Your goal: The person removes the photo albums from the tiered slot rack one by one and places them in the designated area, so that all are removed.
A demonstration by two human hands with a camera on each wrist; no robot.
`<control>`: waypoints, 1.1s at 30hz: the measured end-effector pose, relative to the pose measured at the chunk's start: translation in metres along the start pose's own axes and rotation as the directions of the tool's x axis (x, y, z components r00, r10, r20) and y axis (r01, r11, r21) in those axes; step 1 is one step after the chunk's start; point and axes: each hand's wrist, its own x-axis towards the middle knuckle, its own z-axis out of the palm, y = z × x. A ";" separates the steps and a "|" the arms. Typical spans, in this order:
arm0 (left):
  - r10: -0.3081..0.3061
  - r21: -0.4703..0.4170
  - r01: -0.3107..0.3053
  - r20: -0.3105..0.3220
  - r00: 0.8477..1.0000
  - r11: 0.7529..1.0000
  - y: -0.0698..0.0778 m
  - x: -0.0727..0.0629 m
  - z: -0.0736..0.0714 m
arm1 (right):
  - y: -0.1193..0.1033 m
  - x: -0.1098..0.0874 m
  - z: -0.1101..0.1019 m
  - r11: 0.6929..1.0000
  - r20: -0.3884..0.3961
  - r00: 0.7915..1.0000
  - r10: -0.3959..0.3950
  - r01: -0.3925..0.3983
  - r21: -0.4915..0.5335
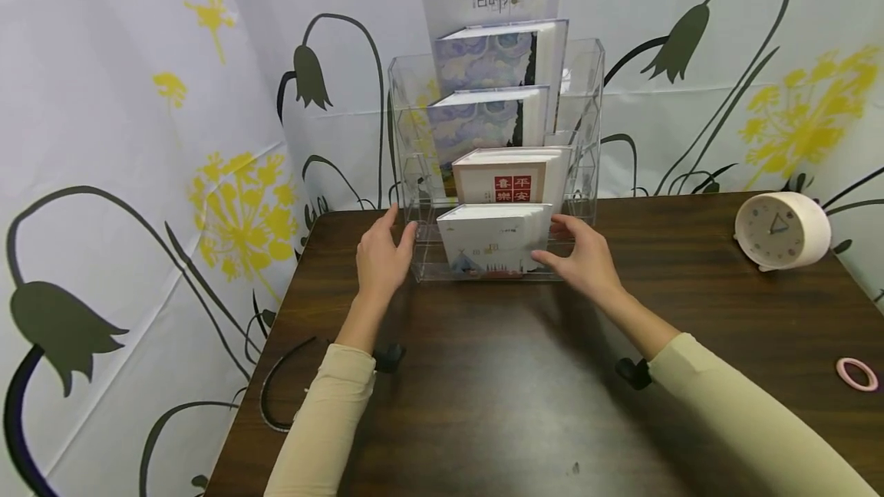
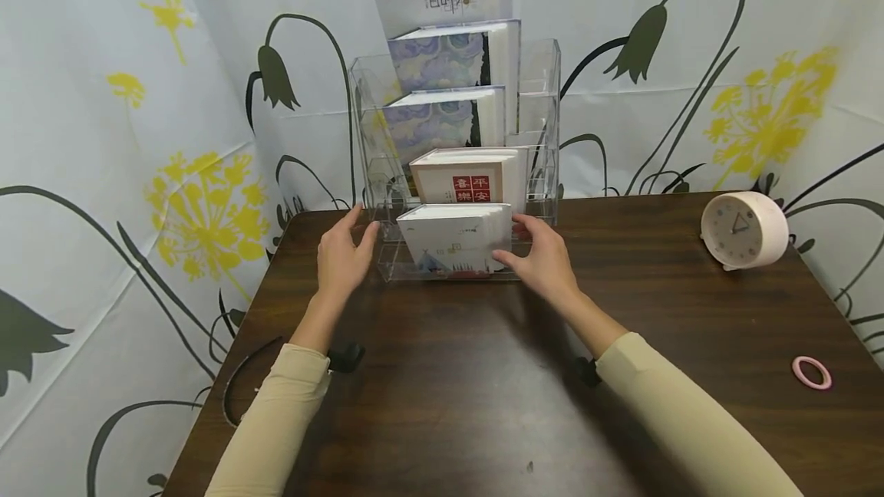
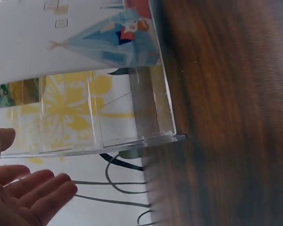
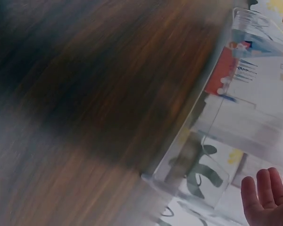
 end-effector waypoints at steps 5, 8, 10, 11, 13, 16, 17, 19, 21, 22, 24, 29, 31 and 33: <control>-0.070 -0.083 0.067 -0.034 0.997 0.994 0.001 0.016 0.009 | 0.000 0.009 0.010 0.997 0.034 0.998 0.045 -0.047 0.065; -0.099 -0.092 0.096 -0.026 0.995 0.991 0.001 0.021 0.013 | 0.002 0.013 0.015 0.990 0.086 0.992 0.091 -0.099 0.097; -0.118 -0.092 0.115 -0.024 0.993 0.989 0.002 0.023 0.015 | 0.003 0.016 0.018 0.986 0.114 0.988 0.107 -0.120 0.119; -0.128 -0.089 0.125 -0.028 0.991 0.988 0.001 0.024 0.017 | 0.004 0.018 0.019 0.985 0.124 0.986 0.110 -0.125 0.123; -0.149 -0.089 0.145 -0.042 0.988 0.985 0.000 0.026 0.019 | 0.006 0.020 0.021 0.984 0.135 0.985 0.109 -0.127 0.126; -0.192 -0.093 0.186 -0.062 0.979 0.978 -0.004 0.028 0.023 | 0.008 0.022 0.024 0.984 0.146 0.984 0.106 -0.124 0.127; -0.203 -0.098 0.197 -0.064 0.977 0.976 -0.004 0.029 0.024 | 0.009 0.022 0.024 0.984 0.147 0.984 0.104 -0.123 0.126; -0.231 -0.105 0.224 -0.058 0.971 0.969 -0.004 0.030 0.025 | 0.011 0.022 0.025 0.985 0.148 0.984 0.103 -0.122 0.121; -0.255 -0.112 0.248 -0.049 0.966 0.962 -0.003 0.032 0.025 | 0.012 0.022 0.026 0.984 0.149 0.983 0.104 -0.123 0.127; -0.266 -0.111 0.260 -0.046 0.963 0.959 -0.002 0.032 0.025 | 0.012 0.022 0.027 0.983 0.152 0.983 0.105 -0.126 0.136; -0.292 -0.111 0.287 -0.037 0.956 0.952 -0.001 0.034 0.024 | 0.013 0.023 0.029 0.980 0.155 0.982 0.109 -0.132 0.149; -0.330 -0.093 0.325 -0.047 0.943 0.941 0.003 0.035 0.025 | 0.012 0.024 0.033 0.970 0.165 0.979 0.119 -0.150 0.190; -0.331 -0.081 0.326 -0.059 0.942 0.942 0.004 0.035 0.027 | 0.012 0.024 0.033 0.968 0.161 0.979 0.127 -0.158 0.196; -0.324 -0.074 0.320 -0.059 0.944 0.945 0.005 0.036 0.030 | 0.010 0.023 0.033 0.969 0.147 0.980 0.135 -0.162 0.187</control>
